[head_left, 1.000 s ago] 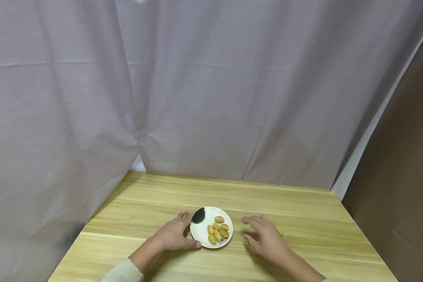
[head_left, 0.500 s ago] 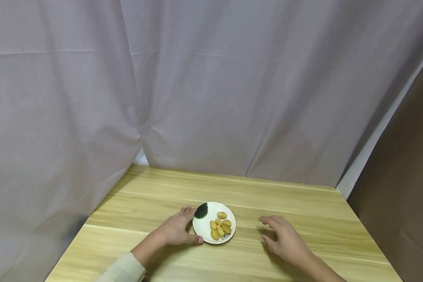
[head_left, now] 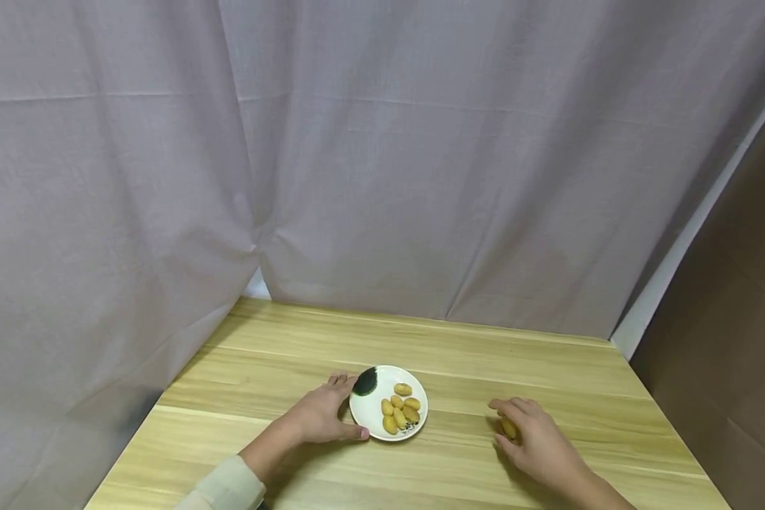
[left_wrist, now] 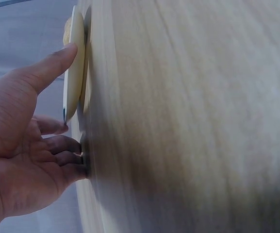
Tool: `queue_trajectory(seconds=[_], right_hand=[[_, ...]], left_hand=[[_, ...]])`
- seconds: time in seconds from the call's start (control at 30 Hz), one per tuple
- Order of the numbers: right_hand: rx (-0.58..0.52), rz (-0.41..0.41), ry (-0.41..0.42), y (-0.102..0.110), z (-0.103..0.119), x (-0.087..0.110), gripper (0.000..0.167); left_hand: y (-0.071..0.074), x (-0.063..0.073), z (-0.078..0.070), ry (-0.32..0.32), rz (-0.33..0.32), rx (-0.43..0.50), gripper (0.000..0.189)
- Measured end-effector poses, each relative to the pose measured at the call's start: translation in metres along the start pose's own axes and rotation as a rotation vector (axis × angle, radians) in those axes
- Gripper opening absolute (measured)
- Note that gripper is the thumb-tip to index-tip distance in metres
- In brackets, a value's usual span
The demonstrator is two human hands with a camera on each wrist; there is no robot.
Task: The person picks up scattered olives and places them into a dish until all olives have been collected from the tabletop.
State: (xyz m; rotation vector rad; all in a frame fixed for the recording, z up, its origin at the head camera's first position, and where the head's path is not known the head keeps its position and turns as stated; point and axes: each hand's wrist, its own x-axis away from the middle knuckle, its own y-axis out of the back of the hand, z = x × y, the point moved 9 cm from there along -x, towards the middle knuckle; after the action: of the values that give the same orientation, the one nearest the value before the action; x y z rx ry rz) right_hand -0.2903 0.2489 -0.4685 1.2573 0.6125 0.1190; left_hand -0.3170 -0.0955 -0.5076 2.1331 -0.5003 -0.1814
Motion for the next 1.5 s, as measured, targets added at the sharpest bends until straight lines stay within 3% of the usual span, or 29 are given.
queue_trajectory(seconds=[0.2,0.6,0.97,1.5], right_hand=[[-0.026,0.033,-0.034,-0.005,-0.007,0.0,0.052],[0.011,-0.005,-0.018,-0.011,-0.013,0.0,0.043],[-0.02,0.01,-0.061,-0.012,-0.023,0.0,0.039],[0.045,-0.047,-0.024,-0.013,-0.019,0.004,0.04]], left_hand=[[0.002,0.0,0.004,0.003,-0.013,0.011,0.114],[0.001,-0.002,0.006,0.007,-0.018,0.007,0.114],[-0.002,-0.003,0.004,0.003,-0.016,0.012,0.114],[-0.002,-0.003,0.002,0.004,-0.006,-0.002,0.114]])
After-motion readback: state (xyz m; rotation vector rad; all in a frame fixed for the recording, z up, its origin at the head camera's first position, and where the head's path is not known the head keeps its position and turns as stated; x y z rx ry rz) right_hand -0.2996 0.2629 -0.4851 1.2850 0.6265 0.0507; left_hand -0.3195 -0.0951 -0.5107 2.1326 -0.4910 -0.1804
